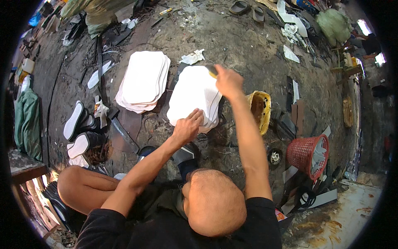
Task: The person sits on the ground and applies glue from a yellow container to white shoe insoles using a black scraper. They spread the glue evenly, then stack the treated insoles onto a growing pile.
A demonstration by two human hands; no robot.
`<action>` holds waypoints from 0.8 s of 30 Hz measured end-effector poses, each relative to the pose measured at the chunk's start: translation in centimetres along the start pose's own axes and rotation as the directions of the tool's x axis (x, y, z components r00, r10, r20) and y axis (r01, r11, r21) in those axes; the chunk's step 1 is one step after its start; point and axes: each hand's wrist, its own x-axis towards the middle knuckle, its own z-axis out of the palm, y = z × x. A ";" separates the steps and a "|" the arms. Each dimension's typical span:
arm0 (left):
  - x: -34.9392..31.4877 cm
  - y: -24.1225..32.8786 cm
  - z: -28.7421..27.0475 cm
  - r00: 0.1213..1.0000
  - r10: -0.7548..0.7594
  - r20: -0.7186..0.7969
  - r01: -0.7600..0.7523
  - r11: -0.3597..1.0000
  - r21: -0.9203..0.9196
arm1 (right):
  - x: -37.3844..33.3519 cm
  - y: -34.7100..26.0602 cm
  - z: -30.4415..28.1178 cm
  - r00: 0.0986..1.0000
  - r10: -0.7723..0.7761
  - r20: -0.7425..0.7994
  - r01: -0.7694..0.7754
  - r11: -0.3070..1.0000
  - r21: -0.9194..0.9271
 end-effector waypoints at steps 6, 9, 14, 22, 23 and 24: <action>-1.3 -0.1 0.7 0.976 -0.166 0.138 0.181 0.979 -0.098 | -4.9 -6.3 4.6 0.936 -0.342 0.085 0.340 0.940 0.039; -0.5 0.9 1.0 0.991 -0.108 -0.083 0.098 0.988 -0.116 | 1.9 -2.0 2.3 0.996 -0.078 -0.054 0.074 0.995 -0.065; -2.2 -1.4 1.5 0.922 -0.329 -0.203 0.198 0.853 -0.483 | -1.8 -1.7 5.1 0.948 -0.318 -0.025 0.319 0.943 0.094; 0.0 -9.8 -2.0 0.682 -0.725 -0.099 0.549 0.597 -0.585 | -14.6 -4.7 8.7 0.870 -0.474 -0.136 0.476 0.879 -0.018; 0.2 -8.7 -2.4 0.682 -0.722 -0.115 0.513 0.585 -0.628 | -15.5 -4.1 9.5 0.862 -0.483 -0.155 0.479 0.875 -0.068; 0.4 -7.2 -2.8 0.681 -0.720 -0.130 0.476 0.571 -0.669 | -16.2 -3.4 10.4 0.852 -0.495 -0.173 0.480 0.869 -0.120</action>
